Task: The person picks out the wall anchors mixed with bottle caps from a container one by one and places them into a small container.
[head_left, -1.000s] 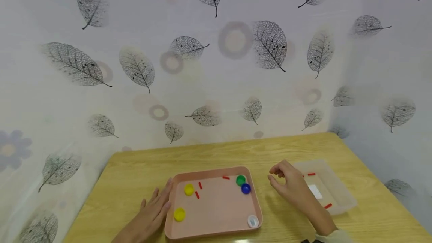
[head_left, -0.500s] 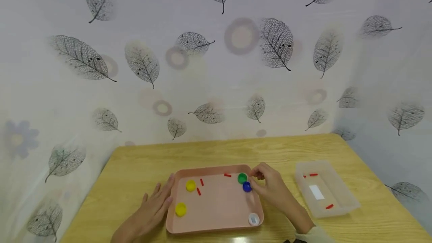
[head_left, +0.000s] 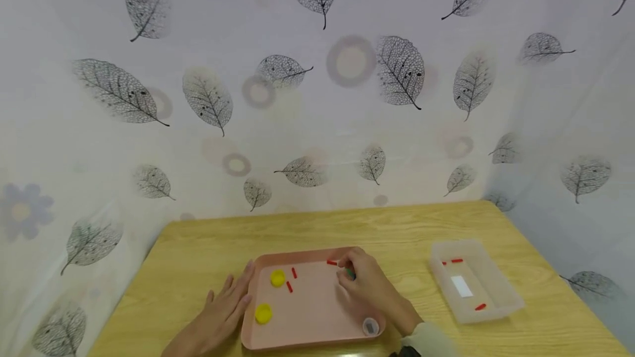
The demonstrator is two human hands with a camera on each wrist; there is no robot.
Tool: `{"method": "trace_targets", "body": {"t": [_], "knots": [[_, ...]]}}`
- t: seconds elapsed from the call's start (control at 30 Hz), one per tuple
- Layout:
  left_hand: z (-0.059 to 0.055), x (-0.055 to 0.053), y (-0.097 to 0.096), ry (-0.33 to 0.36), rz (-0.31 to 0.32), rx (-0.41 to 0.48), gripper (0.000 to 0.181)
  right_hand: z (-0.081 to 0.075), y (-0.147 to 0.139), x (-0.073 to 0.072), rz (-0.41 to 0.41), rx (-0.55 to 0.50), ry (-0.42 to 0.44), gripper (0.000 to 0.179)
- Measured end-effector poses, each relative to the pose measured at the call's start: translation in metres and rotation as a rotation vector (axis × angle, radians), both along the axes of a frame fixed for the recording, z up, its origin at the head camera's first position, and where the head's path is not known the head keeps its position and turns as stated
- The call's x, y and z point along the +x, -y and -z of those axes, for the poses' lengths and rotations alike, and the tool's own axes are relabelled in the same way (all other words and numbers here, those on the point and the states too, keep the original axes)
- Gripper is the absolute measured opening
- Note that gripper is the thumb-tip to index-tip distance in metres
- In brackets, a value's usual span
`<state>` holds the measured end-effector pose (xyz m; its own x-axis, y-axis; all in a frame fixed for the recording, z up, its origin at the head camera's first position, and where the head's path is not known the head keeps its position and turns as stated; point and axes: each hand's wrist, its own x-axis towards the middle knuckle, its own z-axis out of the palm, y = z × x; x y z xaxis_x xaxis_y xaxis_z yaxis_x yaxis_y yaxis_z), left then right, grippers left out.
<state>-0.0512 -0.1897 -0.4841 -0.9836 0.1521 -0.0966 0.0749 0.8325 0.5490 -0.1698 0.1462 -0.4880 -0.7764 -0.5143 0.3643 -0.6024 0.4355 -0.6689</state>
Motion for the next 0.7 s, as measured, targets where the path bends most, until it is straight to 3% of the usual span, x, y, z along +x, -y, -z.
{"method": "trace_targets", "body": {"t": [0.17, 0.47, 0.7], "knots": [[0.000, 0.001, 0.002, 0.009, 0.000, 0.021, 0.060, 0.004, 0.011, -0.002, 0.046, 0.115, -0.090, 0.014], [0.001, 0.000, 0.002, -0.007, 0.010, 0.021, 0.060, 0.004, 0.019, -0.003, 0.069, 0.309, -0.174, 0.020], [0.003, -0.001, 0.002, -0.023, 0.000, 0.002, 0.059, 0.006, 0.024, -0.004, 0.095, 0.364, -0.306, 0.023]]}}
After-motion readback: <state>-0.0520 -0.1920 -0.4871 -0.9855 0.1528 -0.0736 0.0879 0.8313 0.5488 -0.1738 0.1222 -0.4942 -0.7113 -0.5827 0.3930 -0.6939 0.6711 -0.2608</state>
